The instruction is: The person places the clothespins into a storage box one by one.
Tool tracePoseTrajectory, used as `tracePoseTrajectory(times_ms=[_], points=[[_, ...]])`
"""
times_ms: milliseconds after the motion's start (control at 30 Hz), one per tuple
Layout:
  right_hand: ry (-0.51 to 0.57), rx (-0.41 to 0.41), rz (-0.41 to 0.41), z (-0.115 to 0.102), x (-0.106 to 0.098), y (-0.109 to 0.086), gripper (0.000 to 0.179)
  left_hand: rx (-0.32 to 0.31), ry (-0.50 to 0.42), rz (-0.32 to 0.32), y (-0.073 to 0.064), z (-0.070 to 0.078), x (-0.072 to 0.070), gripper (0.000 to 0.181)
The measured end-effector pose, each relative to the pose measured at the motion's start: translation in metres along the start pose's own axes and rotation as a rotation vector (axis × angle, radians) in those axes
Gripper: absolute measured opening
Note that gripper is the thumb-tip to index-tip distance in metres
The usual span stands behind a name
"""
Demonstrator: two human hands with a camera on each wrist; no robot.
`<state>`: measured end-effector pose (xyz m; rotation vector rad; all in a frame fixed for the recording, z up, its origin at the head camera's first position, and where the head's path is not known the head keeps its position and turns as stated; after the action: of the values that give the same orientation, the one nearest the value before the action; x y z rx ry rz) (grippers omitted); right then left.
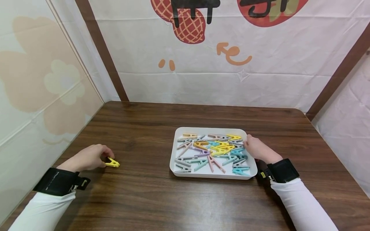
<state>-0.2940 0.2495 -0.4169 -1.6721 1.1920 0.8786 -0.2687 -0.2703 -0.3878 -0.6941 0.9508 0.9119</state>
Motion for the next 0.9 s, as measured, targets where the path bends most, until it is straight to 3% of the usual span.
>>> tracePoseTrajectory(times_ms=[267,500,667,900], points=[[0.002,0.005,0.003,0.0,0.0,0.0,0.042,-0.045,0.012,-0.007,0.003,-0.003,-0.001,0.018],[0.003,0.011,-0.008,0.001,0.002,0.001,0.042,-0.02,0.022,0.079,0.008,0.003,-0.007,0.015],[0.0,0.012,-0.011,0.001,0.001,0.0,0.042,0.008,0.048,0.152,0.021,0.024,-0.017,0.018],[0.003,0.004,-0.005,-0.001,0.0,-0.001,0.043,0.087,0.089,0.175,0.042,0.07,-0.021,0.021]])
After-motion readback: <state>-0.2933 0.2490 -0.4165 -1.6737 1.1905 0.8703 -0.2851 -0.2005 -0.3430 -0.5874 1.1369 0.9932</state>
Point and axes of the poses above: each hand's wrist, its own y-axis towards the middle knuckle, its own x-axis out of the palm, z = x × y, the point moved 8 cm from there along y, towards the middle knuckle, and after that the axes turned 9 degrees about -y, right-handed, at the moved point
